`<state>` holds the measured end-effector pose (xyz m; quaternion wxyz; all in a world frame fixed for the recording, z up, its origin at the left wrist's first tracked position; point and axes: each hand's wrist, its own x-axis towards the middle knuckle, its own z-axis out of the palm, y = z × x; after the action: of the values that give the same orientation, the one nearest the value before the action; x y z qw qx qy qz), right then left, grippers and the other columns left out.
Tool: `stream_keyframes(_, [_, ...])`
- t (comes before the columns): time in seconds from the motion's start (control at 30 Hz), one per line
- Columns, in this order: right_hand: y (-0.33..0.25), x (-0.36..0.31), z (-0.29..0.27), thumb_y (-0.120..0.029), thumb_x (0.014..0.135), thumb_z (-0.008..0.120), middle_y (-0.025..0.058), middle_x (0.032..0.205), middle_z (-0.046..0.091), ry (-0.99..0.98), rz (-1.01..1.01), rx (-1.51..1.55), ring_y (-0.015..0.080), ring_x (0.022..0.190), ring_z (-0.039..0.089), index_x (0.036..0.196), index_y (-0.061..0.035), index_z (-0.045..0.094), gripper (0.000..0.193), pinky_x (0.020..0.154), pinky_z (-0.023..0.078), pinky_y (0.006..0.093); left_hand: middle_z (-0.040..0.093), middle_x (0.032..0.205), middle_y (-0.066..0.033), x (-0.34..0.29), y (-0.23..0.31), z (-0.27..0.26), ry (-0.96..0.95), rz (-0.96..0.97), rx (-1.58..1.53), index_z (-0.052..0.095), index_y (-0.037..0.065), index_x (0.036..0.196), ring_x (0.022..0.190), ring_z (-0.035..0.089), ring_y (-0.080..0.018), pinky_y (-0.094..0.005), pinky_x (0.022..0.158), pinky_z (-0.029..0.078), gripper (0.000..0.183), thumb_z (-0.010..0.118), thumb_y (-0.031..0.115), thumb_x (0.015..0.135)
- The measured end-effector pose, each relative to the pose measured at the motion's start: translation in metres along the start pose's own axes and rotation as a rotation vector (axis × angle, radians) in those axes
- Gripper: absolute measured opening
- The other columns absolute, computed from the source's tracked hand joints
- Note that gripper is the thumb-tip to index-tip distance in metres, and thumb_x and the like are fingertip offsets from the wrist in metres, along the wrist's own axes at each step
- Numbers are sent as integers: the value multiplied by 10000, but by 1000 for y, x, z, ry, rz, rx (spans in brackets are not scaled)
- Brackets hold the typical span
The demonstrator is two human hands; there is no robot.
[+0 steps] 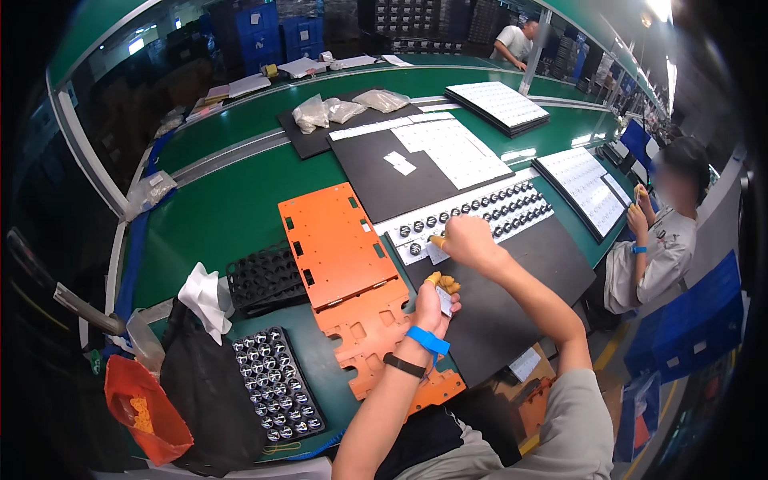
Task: The person assembles small cylindrical components into an orange plastic tray by hand. They pick up each component, place it into a designated slot, and then move the tray to a machine for processing. The person repeats this process for multiple components throughout the clip.
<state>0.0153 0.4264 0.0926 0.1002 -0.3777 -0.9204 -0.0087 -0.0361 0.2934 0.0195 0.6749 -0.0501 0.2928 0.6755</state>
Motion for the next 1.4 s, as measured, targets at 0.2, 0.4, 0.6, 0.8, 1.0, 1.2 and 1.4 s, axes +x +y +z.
stream_keyframes(0.2, [-14, -12, 9, -505, 778, 761, 176, 671, 681, -85, 39, -40, 324, 650, 696, 695, -1, 708, 514, 576, 539, 419, 555, 900, -95, -5, 1, 3, 24, 46, 81, 508, 63, 1027, 642, 494, -210, -302, 493, 363, 210, 399, 241, 1002])
stream_keyframes(0.4, [-11, -14, 15, -476, 749, 785, 189, 715, 693, -51, 30, -25, 336, 700, 704, 714, -2, 716, 481, 625, 554, 418, 550, 907, -96, -2, -1, 1, -16, 49, 91, 511, 62, 1030, 651, 494, -211, -304, 491, 361, 217, 398, 245, 1000])
stream_keyframes(0.6, [-14, -18, 5, -455, 752, 763, 194, 724, 696, -82, 42, -14, 342, 700, 704, 733, 4, 721, 461, 653, 561, 429, 572, 938, -100, 2, 1, -6, -22, 44, 110, 532, 56, 1055, 656, 493, -213, -303, 517, 383, 288, 385, 300, 1008])
stream_keyframes(0.8, [-4, -43, -61, -460, 757, 744, 212, 732, 691, -294, -117, 36, 357, 721, 696, 775, 32, 723, 492, 673, 549, 422, 636, 1054, -126, 0, -1, 3, -52, -71, -24, 562, 46, 1196, 790, 604, -269, -315, 607, 453, 501, 362, 463, 1004])
stream_keyframes(1.0, [-21, -16, -93, -423, 828, 702, 189, 778, 708, -659, -142, 88, 328, 741, 691, 981, -16, 751, 438, 706, 541, 405, 672, 1053, -156, -14, 6, 9, -64, -75, -9, 597, 29, 1148, 857, 646, -285, -318, 640, 487, 449, 376, 394, 1006])
stream_keyframes(1.2, [7, 113, -9, -404, 880, 672, 232, 1023, 689, -124, -34, 181, 363, 983, 665, 1098, -6, 679, 454, 831, 532, 452, 675, 1032, -185, 5, -15, -3, -58, -150, 24, 597, 24, 1040, 753, 596, -247, -310, 549, 443, 351, 402, 314, 1007])
stream_keyframes(1.4, [-9, 218, 85, -594, 867, 630, 255, 1441, 433, 19, 163, 133, 431, 1284, 474, 1413, -11, 436, 823, 1053, 393, 534, 678, 1018, -121, 4, -18, -6, -74, -116, 190, 590, 68, 1076, 796, 617, -209, -307, 594, 463, 348, 354, 319, 1025])
